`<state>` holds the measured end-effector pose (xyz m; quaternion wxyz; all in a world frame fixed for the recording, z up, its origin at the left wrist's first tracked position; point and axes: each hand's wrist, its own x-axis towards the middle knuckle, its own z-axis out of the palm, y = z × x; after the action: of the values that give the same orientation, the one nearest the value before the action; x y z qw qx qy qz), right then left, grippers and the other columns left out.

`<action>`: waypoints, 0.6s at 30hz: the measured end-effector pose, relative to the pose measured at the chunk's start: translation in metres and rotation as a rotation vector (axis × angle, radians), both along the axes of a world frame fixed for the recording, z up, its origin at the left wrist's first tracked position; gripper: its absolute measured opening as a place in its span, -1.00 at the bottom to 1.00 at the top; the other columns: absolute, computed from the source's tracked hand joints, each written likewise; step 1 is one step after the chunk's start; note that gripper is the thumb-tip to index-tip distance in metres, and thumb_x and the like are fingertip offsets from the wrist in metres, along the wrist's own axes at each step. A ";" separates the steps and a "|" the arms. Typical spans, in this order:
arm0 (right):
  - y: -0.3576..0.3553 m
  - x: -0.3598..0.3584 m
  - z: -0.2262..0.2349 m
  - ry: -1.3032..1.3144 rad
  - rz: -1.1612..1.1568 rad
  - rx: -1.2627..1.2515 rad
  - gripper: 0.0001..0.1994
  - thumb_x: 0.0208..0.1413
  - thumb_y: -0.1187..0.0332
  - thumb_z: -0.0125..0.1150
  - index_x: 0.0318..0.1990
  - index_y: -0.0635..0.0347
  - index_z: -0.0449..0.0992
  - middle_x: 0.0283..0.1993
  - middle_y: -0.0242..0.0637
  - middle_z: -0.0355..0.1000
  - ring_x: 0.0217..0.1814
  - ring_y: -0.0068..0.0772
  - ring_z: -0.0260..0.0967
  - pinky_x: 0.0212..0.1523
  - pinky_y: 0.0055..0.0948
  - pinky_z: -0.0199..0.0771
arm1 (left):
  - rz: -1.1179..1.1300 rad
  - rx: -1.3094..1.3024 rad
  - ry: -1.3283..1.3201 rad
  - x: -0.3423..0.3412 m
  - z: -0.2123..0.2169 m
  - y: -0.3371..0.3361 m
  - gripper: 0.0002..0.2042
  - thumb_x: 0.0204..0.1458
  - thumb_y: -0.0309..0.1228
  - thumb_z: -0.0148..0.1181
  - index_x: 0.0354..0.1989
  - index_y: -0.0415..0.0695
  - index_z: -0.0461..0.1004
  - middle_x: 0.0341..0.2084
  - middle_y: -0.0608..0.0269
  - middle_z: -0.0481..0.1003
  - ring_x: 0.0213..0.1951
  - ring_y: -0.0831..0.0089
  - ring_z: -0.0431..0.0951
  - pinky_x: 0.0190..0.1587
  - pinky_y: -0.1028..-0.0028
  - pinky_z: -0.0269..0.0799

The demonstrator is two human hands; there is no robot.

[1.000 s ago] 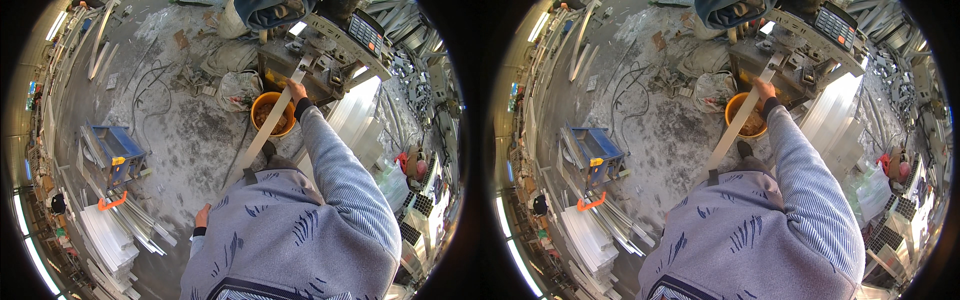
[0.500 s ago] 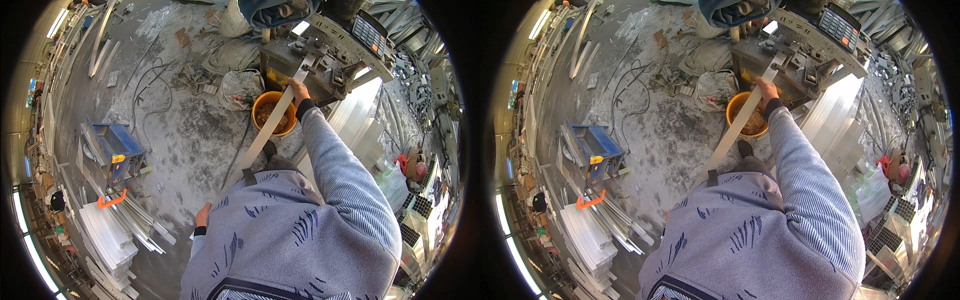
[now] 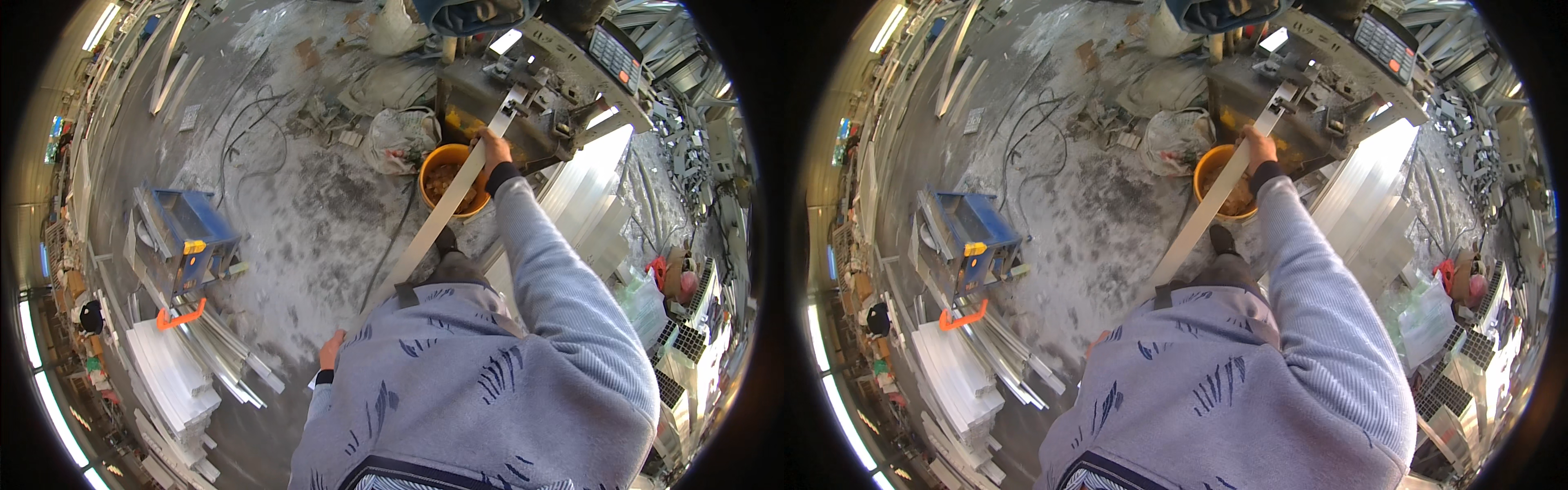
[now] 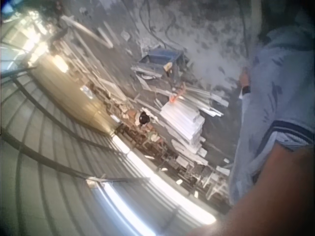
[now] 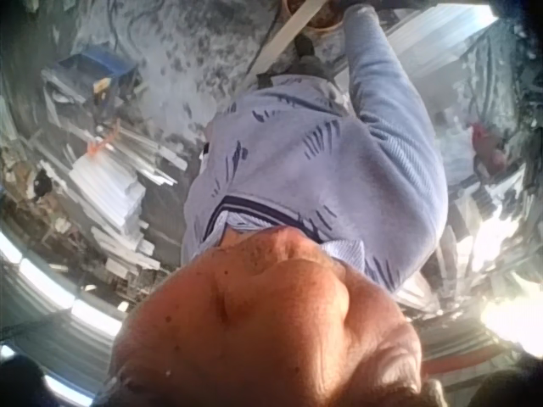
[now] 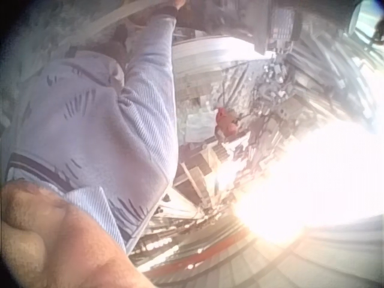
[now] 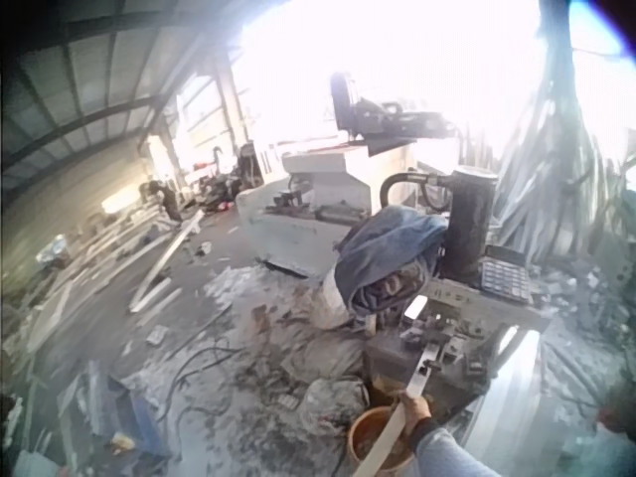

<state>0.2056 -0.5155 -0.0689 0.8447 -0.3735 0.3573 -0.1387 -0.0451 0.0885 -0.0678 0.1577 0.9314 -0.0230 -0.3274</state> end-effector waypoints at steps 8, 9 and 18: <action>-0.007 0.005 0.012 0.066 0.019 0.141 -0.87 0.10 0.35 0.24 -0.34 0.17 0.43 -0.50 -0.31 0.37 -0.50 -0.35 0.40 -0.47 -0.34 0.49 | 0.008 0.016 -0.027 0.015 0.024 -0.019 -0.65 0.02 -0.08 0.15 -0.11 -0.01 0.41 -0.44 -0.07 0.56 -0.29 -0.15 0.56 -0.29 0.03 0.39; -0.008 0.005 0.013 0.080 0.003 0.143 -0.87 0.14 0.35 0.21 -0.35 0.18 0.42 -0.50 -0.28 0.38 -0.49 -0.33 0.41 -0.44 -0.31 0.52 | 0.015 0.016 -0.023 0.017 0.030 -0.023 -0.65 0.01 -0.08 0.16 -0.12 -0.01 0.40 -0.45 -0.06 0.56 -0.29 -0.15 0.56 -0.29 0.03 0.39; -0.005 0.002 -0.012 0.047 0.028 0.028 -0.82 0.19 0.30 0.18 -0.38 0.20 0.42 -0.49 -0.27 0.41 -0.48 -0.31 0.40 -0.41 -0.29 0.49 | 0.014 -0.073 -0.072 0.013 0.054 -0.030 -0.72 0.03 -0.15 0.16 -0.17 -0.01 0.39 -0.54 0.02 0.53 -0.38 -0.08 0.56 -0.38 0.09 0.37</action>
<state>0.2072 -0.5207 -0.0805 0.8431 -0.3697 0.3737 -0.1132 -0.0325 0.0589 -0.0138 0.1931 0.9362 -0.0342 -0.2917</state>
